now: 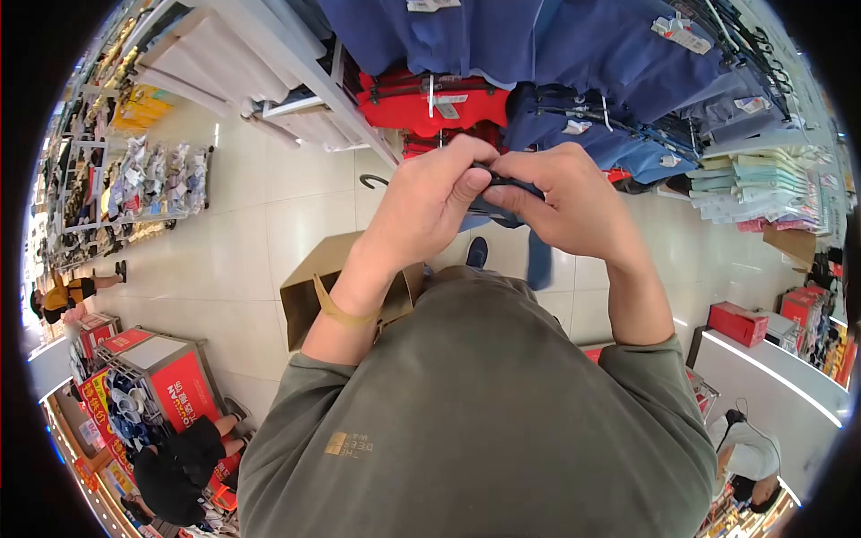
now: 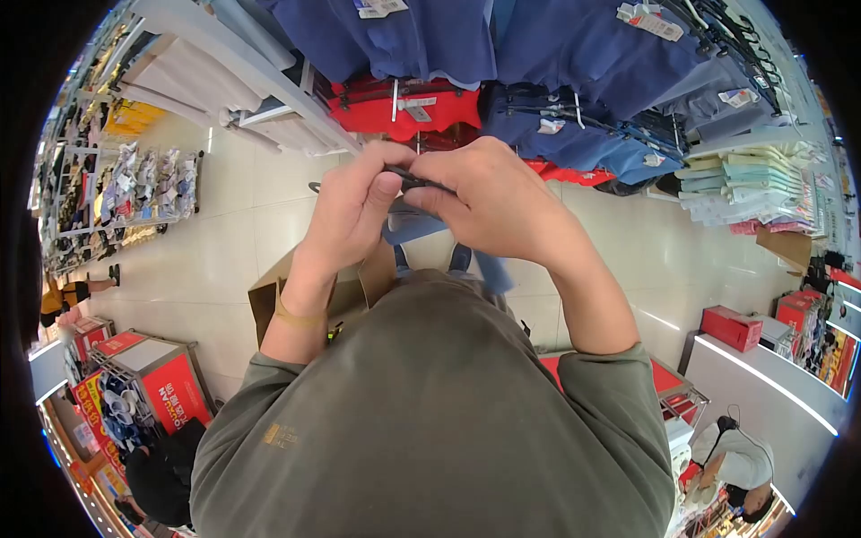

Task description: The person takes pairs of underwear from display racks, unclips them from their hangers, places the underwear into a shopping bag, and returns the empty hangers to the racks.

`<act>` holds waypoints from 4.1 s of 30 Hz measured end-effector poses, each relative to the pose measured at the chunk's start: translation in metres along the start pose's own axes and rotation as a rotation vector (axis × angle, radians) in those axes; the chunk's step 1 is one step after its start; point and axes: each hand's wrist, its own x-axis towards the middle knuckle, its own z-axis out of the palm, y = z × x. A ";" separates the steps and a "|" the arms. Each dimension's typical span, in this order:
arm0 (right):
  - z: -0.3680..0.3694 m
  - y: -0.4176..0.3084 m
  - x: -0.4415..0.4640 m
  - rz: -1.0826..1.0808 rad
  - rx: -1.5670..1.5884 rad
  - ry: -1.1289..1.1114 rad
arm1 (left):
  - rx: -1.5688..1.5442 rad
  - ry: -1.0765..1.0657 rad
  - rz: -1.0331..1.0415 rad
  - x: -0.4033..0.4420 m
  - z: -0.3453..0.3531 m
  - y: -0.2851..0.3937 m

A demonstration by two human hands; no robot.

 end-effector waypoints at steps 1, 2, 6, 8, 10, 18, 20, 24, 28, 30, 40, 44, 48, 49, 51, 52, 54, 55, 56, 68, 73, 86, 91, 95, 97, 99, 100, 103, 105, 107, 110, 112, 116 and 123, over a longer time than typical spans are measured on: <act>-0.001 -0.003 -0.001 0.020 -0.015 -0.020 | -0.049 -0.010 -0.031 -0.001 -0.003 0.000; -0.001 -0.005 -0.004 0.030 -0.035 -0.004 | -0.063 -0.035 -0.051 -0.001 -0.007 -0.002; 0.002 -0.011 -0.005 0.032 -0.067 0.022 | -0.102 -0.078 -0.055 -0.005 -0.019 -0.017; 0.007 -0.016 -0.004 0.016 -0.118 0.039 | -0.104 -0.076 -0.012 -0.007 -0.023 -0.020; 0.011 -0.018 -0.001 0.013 -0.125 0.059 | -0.097 -0.074 0.039 -0.006 -0.028 -0.017; 0.020 -0.024 0.011 0.037 -0.047 0.078 | -0.109 -0.143 -0.085 -0.016 -0.044 -0.014; 0.017 -0.030 0.013 0.037 -0.099 0.042 | -0.105 -0.117 -0.074 -0.020 -0.045 -0.014; 0.019 -0.034 0.010 0.013 -0.060 0.021 | -0.122 -0.065 -0.043 -0.023 -0.048 -0.017; 0.022 -0.036 0.013 0.014 -0.075 0.037 | -0.060 -0.110 -0.041 -0.025 -0.047 -0.011; 0.022 -0.039 0.014 0.011 -0.104 0.033 | -0.060 -0.135 -0.068 -0.025 -0.046 -0.010; 0.015 -0.033 0.009 0.164 0.146 0.098 | -0.359 -0.158 -0.181 -0.023 -0.047 -0.008; 0.009 -0.012 0.007 0.227 0.292 0.104 | -0.213 -0.058 0.025 -0.016 -0.039 -0.021; 0.012 -0.009 0.002 0.188 0.282 0.191 | -0.101 -0.034 0.020 -0.011 -0.039 -0.017; 0.013 -0.010 0.001 0.183 0.268 0.199 | -0.089 -0.044 -0.004 -0.012 -0.039 -0.014; 0.014 -0.015 -0.003 0.170 0.240 0.220 | -0.081 -0.048 -0.012 -0.012 -0.039 -0.010; 0.015 -0.017 -0.005 0.162 0.234 0.225 | -0.078 -0.053 -0.014 -0.012 -0.039 -0.008; 0.015 -0.022 -0.010 0.152 0.218 0.232 | -0.131 -0.030 -0.016 -0.015 -0.035 -0.002; 0.014 -0.026 -0.012 0.155 0.178 0.235 | -0.158 -0.016 -0.016 -0.016 -0.033 0.001; 0.013 -0.030 -0.014 0.161 0.139 0.236 | -0.173 -0.012 -0.044 -0.017 -0.032 0.004; 0.018 -0.035 -0.026 0.172 0.155 0.290 | -0.209 0.010 0.007 -0.019 -0.028 0.006; 0.019 -0.037 -0.029 0.182 0.159 0.286 | -0.206 0.013 -0.024 -0.023 -0.029 0.011; 0.015 -0.025 -0.016 -0.063 -0.193 0.049 | 0.091 -0.034 0.155 -0.020 -0.023 0.009; -0.002 0.000 -0.004 0.151 -0.084 0.122 | 0.213 0.365 0.290 -0.010 -0.035 0.034; -0.050 0.043 0.004 0.158 0.118 0.318 | 0.054 0.317 0.089 -0.052 -0.072 0.047; -0.073 0.064 0.015 0.085 0.170 0.427 | 0.015 0.249 -0.067 -0.076 -0.082 0.040; -0.092 0.084 0.031 0.065 0.189 0.522 | 0.026 0.250 -0.202 -0.095 -0.082 0.028; -0.099 0.087 0.042 0.036 0.183 0.548 | 0.026 0.257 -0.217 -0.104 -0.082 0.023; -0.109 0.097 0.082 -0.027 0.163 0.574 | 0.004 0.268 -0.276 -0.123 -0.083 0.015; -0.106 0.108 0.111 -0.058 0.129 0.567 | -0.020 0.272 -0.317 -0.130 -0.085 0.015; -0.096 0.116 0.132 -0.027 0.070 0.539 | -0.010 0.268 -0.329 -0.133 -0.088 0.014; -0.084 0.146 0.148 0.053 0.177 0.540 | -0.003 0.266 -0.362 -0.141 -0.092 0.008; -0.080 0.144 0.145 0.049 0.141 0.533 | -0.004 0.265 -0.393 -0.146 -0.095 0.003; -0.079 0.138 0.126 0.106 0.000 0.647 | 0.005 0.223 -0.451 -0.153 -0.103 -0.008; 0.012 0.183 0.010 0.386 -0.364 0.630 | -0.001 0.120 -0.439 -0.152 -0.116 -0.035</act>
